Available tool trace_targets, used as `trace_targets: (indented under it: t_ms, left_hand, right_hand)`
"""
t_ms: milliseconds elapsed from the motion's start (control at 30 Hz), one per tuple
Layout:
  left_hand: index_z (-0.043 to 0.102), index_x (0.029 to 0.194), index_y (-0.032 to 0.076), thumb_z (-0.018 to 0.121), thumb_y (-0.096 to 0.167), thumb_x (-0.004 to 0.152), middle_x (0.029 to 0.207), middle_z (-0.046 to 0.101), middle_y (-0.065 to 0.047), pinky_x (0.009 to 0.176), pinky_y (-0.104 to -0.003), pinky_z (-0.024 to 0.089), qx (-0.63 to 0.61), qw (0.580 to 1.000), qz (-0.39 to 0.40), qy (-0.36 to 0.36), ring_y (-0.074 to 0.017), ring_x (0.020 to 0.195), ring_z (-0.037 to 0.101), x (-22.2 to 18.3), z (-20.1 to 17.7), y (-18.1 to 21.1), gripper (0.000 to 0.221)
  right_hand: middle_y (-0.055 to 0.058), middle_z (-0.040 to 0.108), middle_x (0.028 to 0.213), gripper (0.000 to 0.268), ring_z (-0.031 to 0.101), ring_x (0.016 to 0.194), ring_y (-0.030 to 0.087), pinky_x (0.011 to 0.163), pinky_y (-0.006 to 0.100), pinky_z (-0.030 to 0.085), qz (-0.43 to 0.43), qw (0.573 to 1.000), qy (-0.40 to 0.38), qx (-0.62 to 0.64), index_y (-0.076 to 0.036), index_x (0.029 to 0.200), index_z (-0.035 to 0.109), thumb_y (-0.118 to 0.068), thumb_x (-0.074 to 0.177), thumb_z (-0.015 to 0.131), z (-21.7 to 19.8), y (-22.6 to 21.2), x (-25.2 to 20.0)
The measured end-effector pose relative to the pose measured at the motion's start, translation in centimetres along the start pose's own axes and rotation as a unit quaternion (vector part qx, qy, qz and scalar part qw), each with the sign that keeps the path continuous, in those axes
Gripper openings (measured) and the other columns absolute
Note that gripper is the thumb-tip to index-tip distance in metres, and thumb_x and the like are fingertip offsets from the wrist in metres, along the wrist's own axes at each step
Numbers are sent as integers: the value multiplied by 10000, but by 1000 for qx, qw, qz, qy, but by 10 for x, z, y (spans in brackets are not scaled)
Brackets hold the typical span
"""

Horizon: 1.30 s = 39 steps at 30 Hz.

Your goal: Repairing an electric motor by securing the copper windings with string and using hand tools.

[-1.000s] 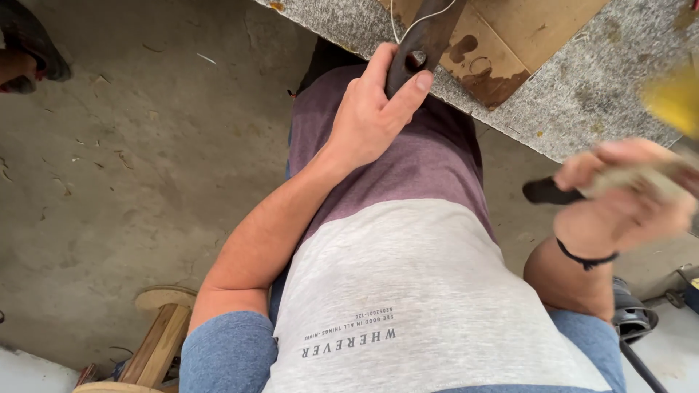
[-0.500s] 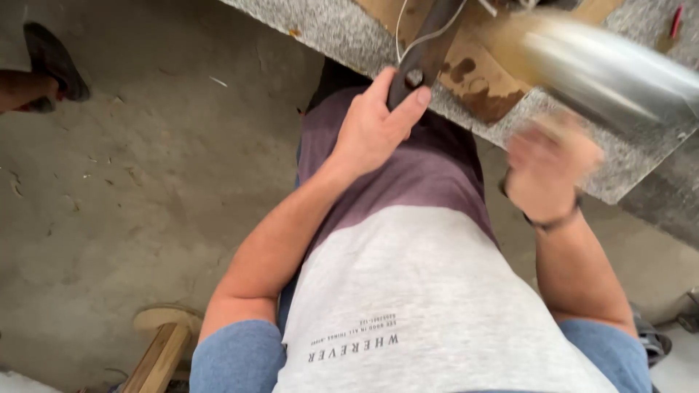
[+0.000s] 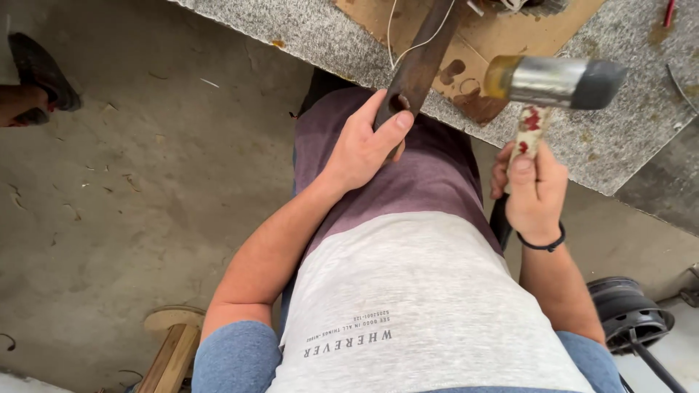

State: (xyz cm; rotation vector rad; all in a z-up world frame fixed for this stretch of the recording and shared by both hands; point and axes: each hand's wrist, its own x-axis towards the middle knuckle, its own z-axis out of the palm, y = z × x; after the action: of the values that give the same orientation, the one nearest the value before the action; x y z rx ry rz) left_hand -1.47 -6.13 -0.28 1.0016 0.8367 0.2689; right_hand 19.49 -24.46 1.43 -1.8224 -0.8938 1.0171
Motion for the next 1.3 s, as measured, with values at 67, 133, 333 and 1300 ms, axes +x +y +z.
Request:
trace_targets:
  t_ms: [67, 133, 333, 1300]
  left_hand:
    - [620, 989, 133, 594, 437, 997, 551, 654, -32, 510, -264, 518, -4, 999, 33, 21, -131, 497, 617, 10, -2, -13, 305]
    - [620, 993, 139, 598, 453, 992, 548, 643, -14, 555, -271, 517, 24, 999, 27, 29, -121, 523, 606, 6, -2, -1, 315]
    - [546, 1134, 108, 524, 553, 903, 583, 595, 53, 590, -272, 454, 126, 988, -73, 49, -64, 509, 481, 6, 2, 22, 502]
    - [582, 1031, 194, 635, 460, 841, 681, 590, -46, 641, -400, 443, 391, 915, -98, -23, -297, 629, 578, -48, -67, 29, 330]
  right_hand:
    - [88, 538, 566, 436, 584, 455, 196, 500, 306, 488, -61, 998, 15, -7, 55, 987, 615, -321, 1134, 450, 2, 16, -1]
    - [55, 554, 551, 419, 595, 469, 190, 528, 300, 495, -65, 997, 10, -51, 29, 998, 639, -322, 1131, 453, -4, 12, -2]
    - [110, 666, 873, 431, 601, 600, 194, 530, 311, 470, -25, 995, 90, -20, -5, 1124, 658, -369, 1113, 428, -33, -28, -3]
    - [152, 545, 709, 549, 564, 547, 225, 503, 302, 412, -55, 995, 0, -84, 111, 1071, 573, -408, 1142, 407, -89, -6, 28]
